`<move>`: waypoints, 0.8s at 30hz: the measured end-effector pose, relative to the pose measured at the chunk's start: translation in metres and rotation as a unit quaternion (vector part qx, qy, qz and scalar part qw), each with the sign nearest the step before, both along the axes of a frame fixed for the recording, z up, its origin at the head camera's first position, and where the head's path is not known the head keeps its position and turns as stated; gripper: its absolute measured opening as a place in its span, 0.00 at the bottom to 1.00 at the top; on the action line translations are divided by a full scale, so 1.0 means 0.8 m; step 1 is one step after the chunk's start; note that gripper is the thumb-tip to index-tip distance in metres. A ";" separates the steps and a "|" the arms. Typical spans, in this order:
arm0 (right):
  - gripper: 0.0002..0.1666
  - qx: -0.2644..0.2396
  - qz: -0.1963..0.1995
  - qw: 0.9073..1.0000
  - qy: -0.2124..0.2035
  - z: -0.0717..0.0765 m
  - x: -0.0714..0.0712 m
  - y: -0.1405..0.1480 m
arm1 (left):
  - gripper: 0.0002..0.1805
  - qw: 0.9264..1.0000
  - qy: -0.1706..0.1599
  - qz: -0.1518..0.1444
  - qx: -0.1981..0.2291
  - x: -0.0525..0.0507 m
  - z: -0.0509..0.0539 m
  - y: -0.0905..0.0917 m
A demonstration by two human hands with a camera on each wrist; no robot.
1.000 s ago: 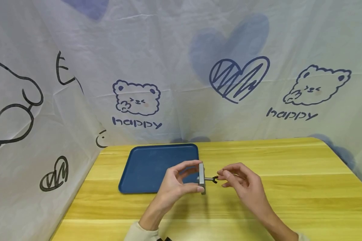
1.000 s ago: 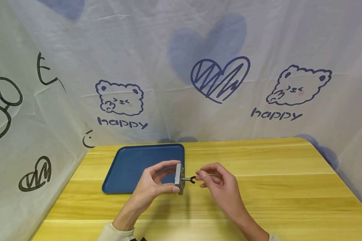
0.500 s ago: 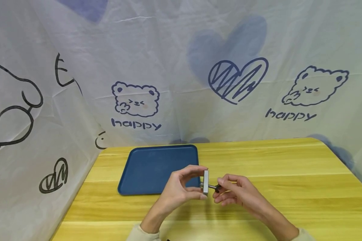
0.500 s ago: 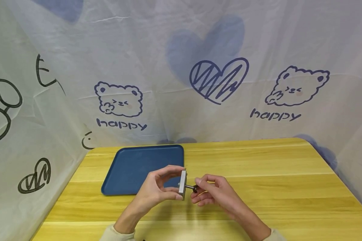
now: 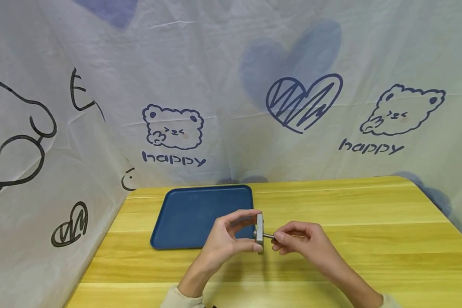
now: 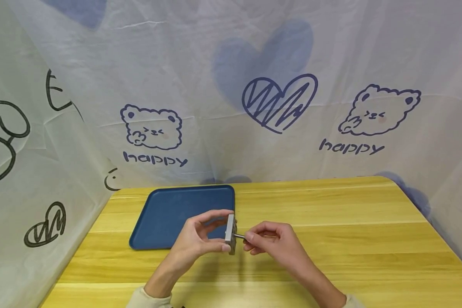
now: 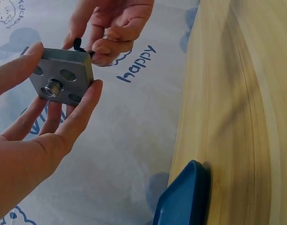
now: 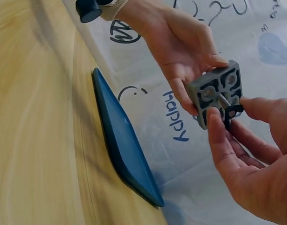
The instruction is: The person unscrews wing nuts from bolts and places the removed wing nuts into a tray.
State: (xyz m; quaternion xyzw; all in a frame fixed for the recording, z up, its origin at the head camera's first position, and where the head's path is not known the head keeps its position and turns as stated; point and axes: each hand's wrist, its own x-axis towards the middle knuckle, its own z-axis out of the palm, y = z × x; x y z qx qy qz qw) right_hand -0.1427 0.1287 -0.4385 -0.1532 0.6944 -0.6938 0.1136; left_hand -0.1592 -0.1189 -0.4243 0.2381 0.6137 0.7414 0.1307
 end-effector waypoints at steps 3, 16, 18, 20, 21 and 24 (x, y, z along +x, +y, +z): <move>0.16 0.028 -0.038 0.997 0.056 0.002 0.006 -0.005 | 0.38 1.000 -0.004 0.004 0.005 0.000 0.000 -0.001; 0.22 0.093 -0.145 0.897 0.407 -0.009 0.013 -0.025 | 0.37 1.000 -0.006 0.018 0.013 -0.001 0.001 -0.004; 0.22 0.107 -0.151 0.877 0.443 -0.011 0.012 -0.025 | 0.37 1.000 -0.004 0.018 0.012 0.000 0.001 -0.004; 0.15 0.119 -0.156 0.853 0.483 -0.013 0.011 -0.025 | 0.37 1.000 -0.002 0.018 0.012 0.000 0.001 -0.004; 0.11 0.125 -0.161 0.839 0.505 -0.014 0.010 -0.026 | 0.37 1.000 -0.001 0.017 0.012 0.000 0.001 -0.004; 0.09 0.132 -0.174 0.794 0.567 -0.015 0.009 -0.028 | 0.37 1.000 -0.001 0.013 0.016 0.000 0.001 -0.004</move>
